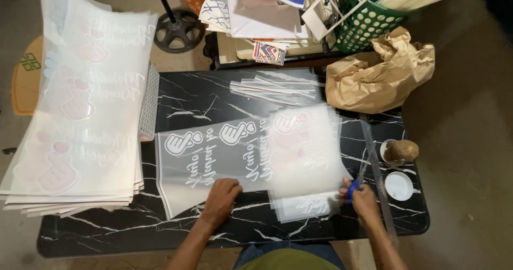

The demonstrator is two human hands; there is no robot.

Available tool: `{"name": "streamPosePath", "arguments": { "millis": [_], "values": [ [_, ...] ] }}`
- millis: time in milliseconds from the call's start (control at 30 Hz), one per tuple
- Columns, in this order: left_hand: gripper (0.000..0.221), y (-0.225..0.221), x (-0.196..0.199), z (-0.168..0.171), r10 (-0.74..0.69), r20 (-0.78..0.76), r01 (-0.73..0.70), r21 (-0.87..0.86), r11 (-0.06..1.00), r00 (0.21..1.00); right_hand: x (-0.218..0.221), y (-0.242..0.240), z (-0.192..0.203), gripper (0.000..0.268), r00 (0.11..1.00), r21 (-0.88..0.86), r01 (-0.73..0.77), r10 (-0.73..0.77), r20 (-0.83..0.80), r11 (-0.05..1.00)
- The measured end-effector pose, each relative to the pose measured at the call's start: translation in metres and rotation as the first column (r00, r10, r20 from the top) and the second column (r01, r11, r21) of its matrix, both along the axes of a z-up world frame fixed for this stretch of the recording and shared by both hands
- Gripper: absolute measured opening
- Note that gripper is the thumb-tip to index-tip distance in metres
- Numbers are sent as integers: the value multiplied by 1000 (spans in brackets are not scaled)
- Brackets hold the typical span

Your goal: Manually cutting individual stickers from a printed sheet using scissors.

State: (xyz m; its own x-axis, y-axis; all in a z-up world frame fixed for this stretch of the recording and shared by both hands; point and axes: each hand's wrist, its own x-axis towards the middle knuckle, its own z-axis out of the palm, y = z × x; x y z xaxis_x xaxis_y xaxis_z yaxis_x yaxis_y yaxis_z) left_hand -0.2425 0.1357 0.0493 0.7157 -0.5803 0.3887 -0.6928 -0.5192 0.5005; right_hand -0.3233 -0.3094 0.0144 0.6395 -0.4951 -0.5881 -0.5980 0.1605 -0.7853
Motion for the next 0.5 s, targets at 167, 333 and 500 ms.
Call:
{"name": "streamPosePath", "arguments": {
  "millis": [167, 333, 500],
  "values": [
    [27, 9, 7, -1, -31, -11, 31, 7, 1000, 999, -11, -2, -44, 31, 995, 119, 19, -30, 95, 993],
    [30, 18, 7, 7, -47, -11, 48, 53, 997, 999, 7, -3, -61, 22, 952, 150, 172, -203, 227, 974],
    [35, 18, 3, 10, 30, 41, -35, 115, 993, 999, 26, 3, -35, 35, 917, 366, 343, -393, 68, 865]
  ]
}}
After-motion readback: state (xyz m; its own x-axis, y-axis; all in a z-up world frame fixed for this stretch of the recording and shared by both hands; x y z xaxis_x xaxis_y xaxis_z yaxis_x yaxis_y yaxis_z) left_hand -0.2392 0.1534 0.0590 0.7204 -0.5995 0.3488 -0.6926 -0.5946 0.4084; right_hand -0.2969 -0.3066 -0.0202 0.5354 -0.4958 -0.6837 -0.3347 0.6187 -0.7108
